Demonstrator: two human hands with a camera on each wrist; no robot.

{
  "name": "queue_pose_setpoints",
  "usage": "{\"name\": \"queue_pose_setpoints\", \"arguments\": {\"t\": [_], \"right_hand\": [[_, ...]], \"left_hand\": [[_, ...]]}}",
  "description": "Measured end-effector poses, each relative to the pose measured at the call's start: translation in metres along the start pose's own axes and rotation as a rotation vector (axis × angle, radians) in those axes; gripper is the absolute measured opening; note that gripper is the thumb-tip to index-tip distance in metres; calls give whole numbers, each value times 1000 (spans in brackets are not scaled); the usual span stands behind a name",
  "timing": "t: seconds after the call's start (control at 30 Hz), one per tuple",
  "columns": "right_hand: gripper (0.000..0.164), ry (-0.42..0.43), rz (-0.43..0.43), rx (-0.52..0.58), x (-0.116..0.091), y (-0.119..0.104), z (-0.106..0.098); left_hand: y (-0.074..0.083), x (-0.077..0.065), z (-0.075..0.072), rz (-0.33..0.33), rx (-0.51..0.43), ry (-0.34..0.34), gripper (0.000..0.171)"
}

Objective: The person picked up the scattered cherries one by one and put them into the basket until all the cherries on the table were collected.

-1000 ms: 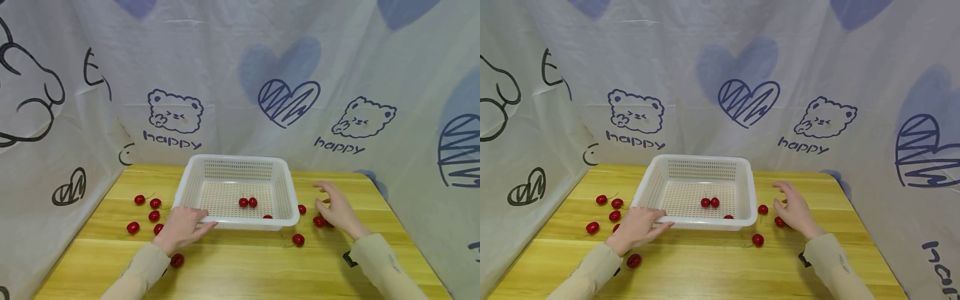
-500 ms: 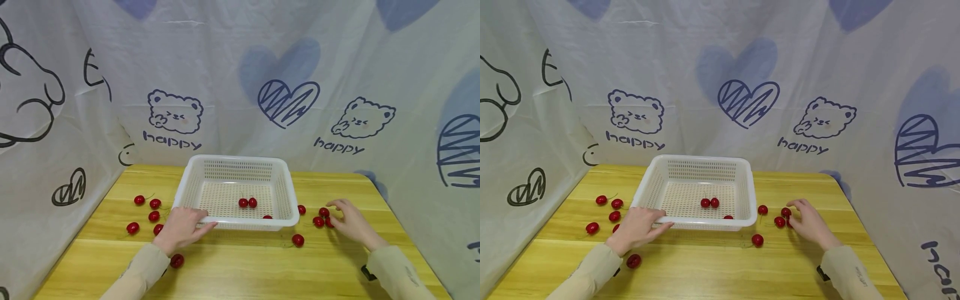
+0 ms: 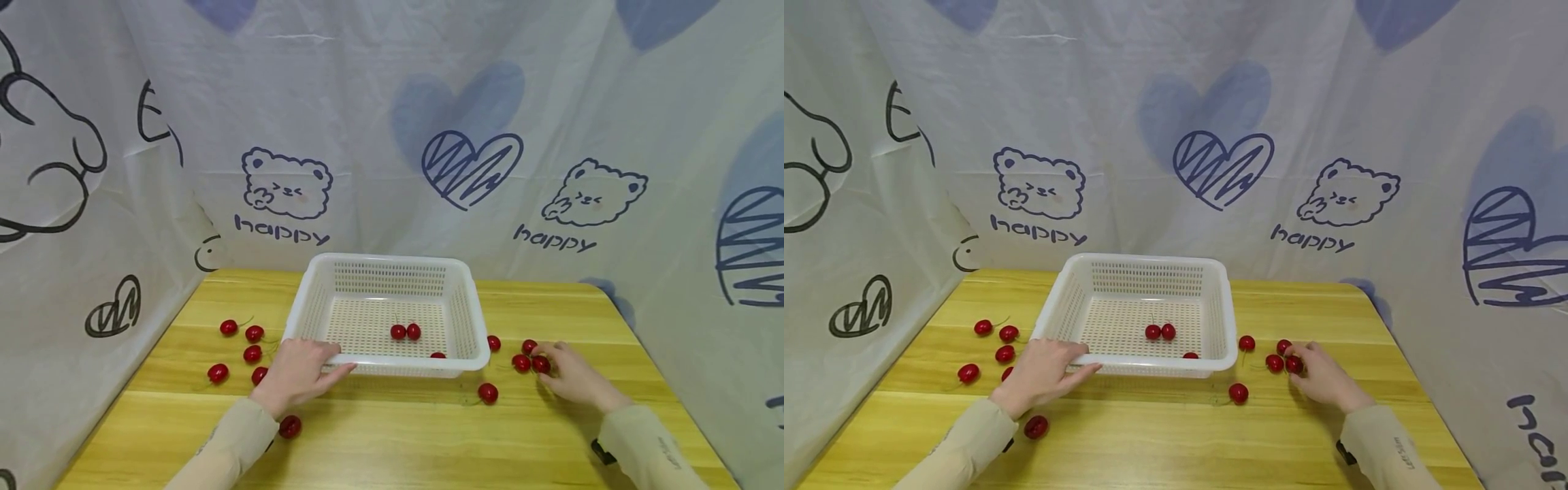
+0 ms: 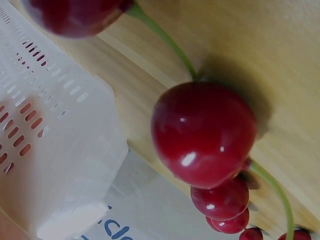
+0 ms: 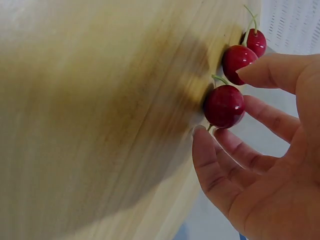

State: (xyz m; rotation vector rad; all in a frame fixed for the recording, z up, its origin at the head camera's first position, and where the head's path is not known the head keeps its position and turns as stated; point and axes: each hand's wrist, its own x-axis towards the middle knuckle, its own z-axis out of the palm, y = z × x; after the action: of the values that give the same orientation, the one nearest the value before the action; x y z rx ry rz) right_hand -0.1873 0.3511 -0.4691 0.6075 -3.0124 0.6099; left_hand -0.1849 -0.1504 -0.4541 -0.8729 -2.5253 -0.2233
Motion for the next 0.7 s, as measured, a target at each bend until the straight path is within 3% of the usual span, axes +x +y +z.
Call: {"name": "queue_pose_setpoints", "arguments": {"t": [0.5,0.7], "right_hand": [[38,-136,33,-42,5,-4,3],[27,-165,-7,-9,5,-8,3]], "left_hand": [[2,0,-3,-11,-7,-19,37],[2,0,-3,-7,-5,-19,37]]}}
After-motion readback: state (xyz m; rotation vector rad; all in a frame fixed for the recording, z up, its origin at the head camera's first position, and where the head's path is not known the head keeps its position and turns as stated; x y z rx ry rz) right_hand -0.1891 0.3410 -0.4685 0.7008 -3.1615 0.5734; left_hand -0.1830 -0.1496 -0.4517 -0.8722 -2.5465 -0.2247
